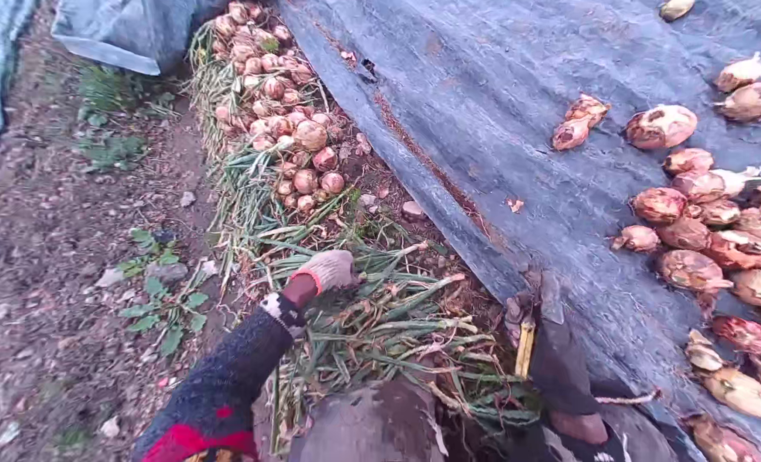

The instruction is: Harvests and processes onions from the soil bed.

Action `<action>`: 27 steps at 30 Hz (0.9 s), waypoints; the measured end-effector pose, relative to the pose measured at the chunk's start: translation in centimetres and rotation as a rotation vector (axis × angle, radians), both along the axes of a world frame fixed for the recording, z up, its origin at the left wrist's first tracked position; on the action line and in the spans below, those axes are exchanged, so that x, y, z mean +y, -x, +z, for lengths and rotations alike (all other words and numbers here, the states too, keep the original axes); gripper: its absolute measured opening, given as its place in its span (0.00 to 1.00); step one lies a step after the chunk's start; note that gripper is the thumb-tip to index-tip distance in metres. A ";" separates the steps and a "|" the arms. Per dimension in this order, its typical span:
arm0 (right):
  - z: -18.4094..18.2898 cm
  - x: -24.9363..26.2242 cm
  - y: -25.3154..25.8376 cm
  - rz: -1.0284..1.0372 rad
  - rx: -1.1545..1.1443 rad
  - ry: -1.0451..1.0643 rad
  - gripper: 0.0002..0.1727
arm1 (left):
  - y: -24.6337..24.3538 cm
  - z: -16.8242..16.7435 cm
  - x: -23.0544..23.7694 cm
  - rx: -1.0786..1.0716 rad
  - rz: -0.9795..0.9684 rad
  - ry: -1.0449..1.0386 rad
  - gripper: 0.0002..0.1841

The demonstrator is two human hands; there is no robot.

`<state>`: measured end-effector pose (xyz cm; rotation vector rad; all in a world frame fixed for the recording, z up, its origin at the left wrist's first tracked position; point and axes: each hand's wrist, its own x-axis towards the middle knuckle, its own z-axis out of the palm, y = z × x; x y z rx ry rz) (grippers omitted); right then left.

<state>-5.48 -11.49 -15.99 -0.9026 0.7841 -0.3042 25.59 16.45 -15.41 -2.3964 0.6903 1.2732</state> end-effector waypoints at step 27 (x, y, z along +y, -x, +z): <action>-1.5 4.4 -3.8 0.244 0.072 0.559 0.45 | 8.7 2.0 -10.3 0.552 0.368 1.202 0.45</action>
